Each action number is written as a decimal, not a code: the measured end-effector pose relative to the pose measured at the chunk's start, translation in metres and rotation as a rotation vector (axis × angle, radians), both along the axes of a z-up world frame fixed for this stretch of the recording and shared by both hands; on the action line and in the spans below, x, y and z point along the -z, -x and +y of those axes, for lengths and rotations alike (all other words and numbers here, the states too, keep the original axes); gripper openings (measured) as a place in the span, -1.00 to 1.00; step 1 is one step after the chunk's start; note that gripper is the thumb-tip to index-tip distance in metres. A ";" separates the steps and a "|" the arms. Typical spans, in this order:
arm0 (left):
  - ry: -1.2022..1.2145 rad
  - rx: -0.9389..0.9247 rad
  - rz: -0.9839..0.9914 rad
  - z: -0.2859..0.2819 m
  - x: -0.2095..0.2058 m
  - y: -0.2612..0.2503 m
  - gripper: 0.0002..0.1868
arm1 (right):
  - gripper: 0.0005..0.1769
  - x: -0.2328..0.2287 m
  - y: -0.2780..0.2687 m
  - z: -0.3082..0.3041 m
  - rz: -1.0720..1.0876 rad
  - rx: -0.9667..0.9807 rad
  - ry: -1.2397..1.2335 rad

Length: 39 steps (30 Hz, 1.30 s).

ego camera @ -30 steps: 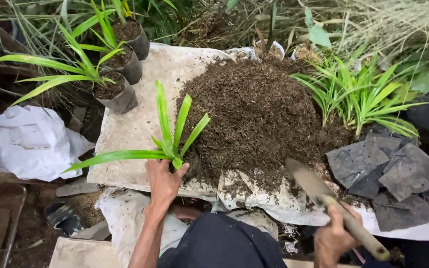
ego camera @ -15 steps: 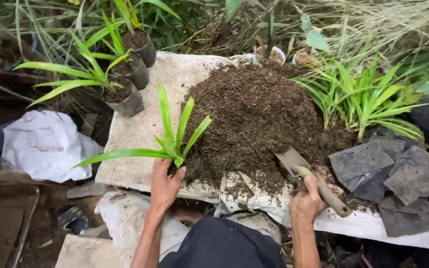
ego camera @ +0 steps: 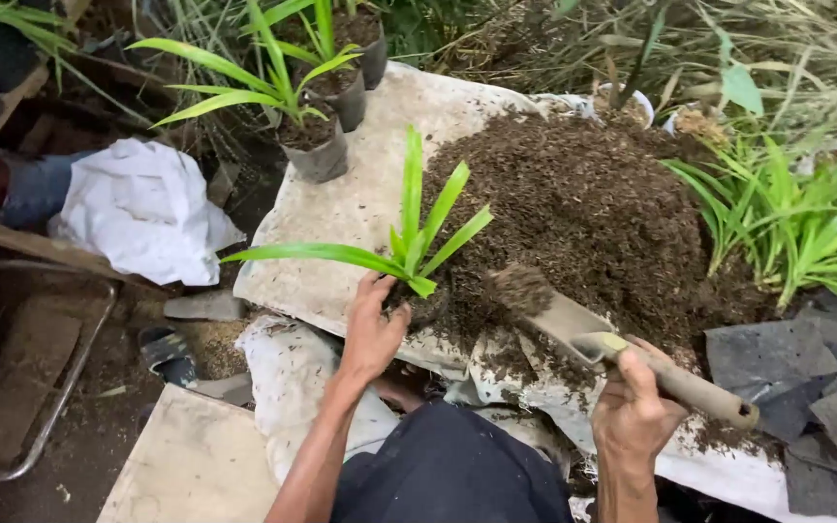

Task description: The person holds a small green plant in a black plastic pot and uses a trowel to scoop soil from a large pile onto a white sheet. They carefully fill the pot around the plant's base, patting the soil down with their hand and the trowel to secure the plant.

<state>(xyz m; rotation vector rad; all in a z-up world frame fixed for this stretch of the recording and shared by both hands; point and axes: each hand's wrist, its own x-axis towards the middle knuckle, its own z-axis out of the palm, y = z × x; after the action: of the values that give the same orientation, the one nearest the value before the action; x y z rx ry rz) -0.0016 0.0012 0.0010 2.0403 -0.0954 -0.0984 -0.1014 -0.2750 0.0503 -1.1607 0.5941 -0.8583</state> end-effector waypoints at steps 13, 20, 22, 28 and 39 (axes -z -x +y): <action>0.020 0.084 0.244 0.001 -0.028 0.015 0.21 | -0.88 -0.072 -0.046 0.065 0.233 -0.534 0.888; 0.074 -0.001 0.050 0.000 -0.012 0.003 -0.38 | -0.80 -0.066 -0.073 0.068 -0.162 -0.656 1.412; 0.055 0.037 0.086 0.006 -0.026 0.000 -0.33 | -0.79 -0.064 -0.077 0.064 -0.192 -0.696 1.357; -0.036 0.261 0.064 0.015 -0.023 -0.020 -0.14 | -0.80 -0.059 -0.078 0.044 -0.181 -0.755 1.286; -0.143 0.136 0.040 0.021 -0.016 0.000 -0.18 | -0.78 -0.064 -0.039 0.058 0.162 -0.525 0.929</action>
<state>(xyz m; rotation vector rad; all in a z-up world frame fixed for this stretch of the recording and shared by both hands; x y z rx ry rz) -0.0019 0.0226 0.0170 2.1725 -0.2074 -0.2372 -0.0620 -0.2168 0.1143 -2.1223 -0.0436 -0.5734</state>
